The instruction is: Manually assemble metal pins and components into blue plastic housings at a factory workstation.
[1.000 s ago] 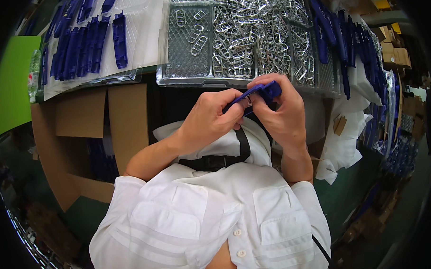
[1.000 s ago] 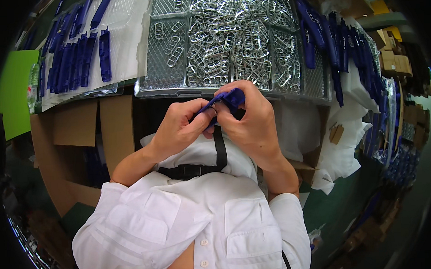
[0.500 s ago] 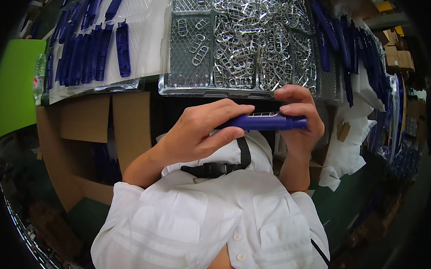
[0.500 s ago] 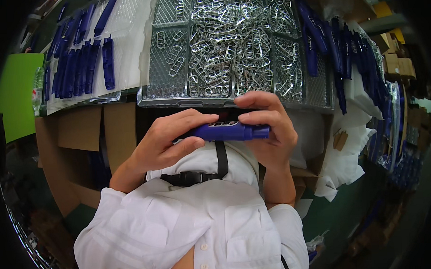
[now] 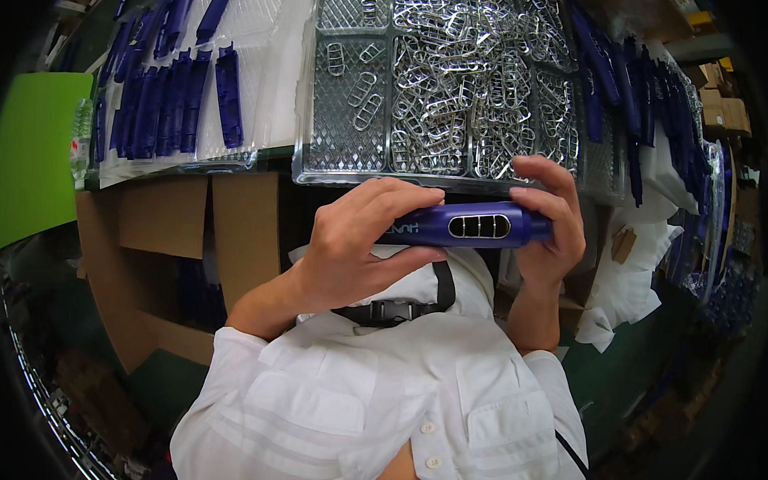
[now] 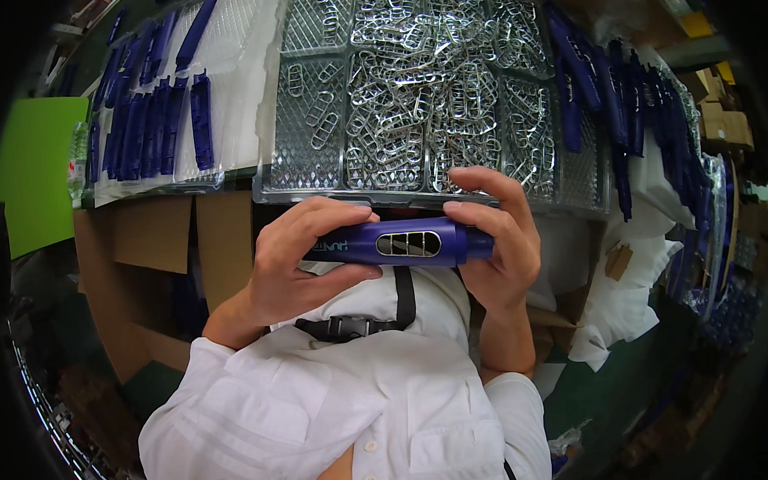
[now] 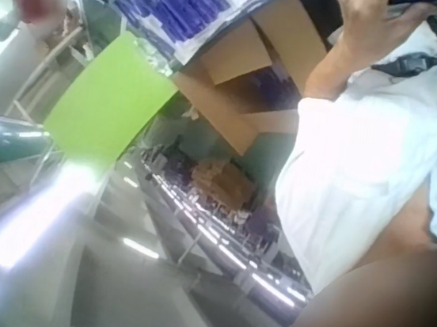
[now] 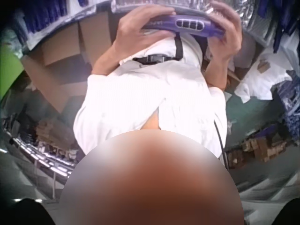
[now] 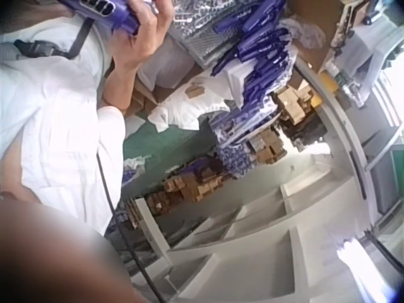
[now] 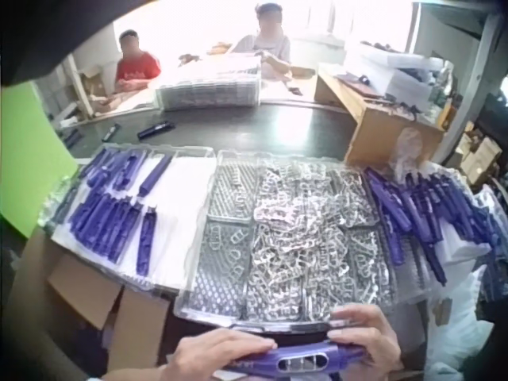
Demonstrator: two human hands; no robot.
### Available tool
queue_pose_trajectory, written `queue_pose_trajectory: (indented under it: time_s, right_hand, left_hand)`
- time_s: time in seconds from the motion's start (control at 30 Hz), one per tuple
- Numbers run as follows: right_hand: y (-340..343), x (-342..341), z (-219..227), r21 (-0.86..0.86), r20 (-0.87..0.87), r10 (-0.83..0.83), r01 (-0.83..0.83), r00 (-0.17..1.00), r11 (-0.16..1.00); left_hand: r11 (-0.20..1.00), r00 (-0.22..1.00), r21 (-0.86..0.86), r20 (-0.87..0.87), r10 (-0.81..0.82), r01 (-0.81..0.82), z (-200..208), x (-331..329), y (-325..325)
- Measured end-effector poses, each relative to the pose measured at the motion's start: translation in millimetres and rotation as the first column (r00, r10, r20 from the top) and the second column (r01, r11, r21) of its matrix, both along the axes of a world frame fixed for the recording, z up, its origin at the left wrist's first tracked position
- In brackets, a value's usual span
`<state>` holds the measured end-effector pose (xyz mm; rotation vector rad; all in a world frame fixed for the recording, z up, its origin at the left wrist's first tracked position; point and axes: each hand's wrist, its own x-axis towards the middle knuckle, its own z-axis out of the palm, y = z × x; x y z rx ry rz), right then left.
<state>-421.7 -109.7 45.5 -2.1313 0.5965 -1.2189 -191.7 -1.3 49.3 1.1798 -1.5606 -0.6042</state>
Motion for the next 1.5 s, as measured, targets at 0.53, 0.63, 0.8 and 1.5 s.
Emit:
queue_pose_trajectory:
  time_s: [0.53,0.63,0.8,1.5]
  right_hand:
    - [-2.2,-53.8,-10.1,0.359,-0.095,-0.456,0.458,0.885,0.813]
    - [-13.6,-62.4,-7.6,0.282,-0.229,-0.497,0.546,0.837,0.789]
    - [-41.7,-54.0,-5.0,-0.036,-0.413,-0.509,0.545,0.755,0.838]
    - [-108.1,-89.2,-29.4,0.308,-0.478,-0.266,0.444,0.837,0.842]
  left_hand:
    - [0.833,0.837,-0.108,0.013,0.546,-0.542,41.0,226.7,-285.6]
    - [0.749,0.805,-0.299,-0.264,0.531,-0.592,36.8,211.9,-200.0]
    - [0.265,0.393,-0.303,-0.527,0.754,-0.915,-3.9,223.1,-14.4]
    - [-0.488,-0.027,-0.095,0.989,-0.145,-0.868,-124.2,176.7,480.3]
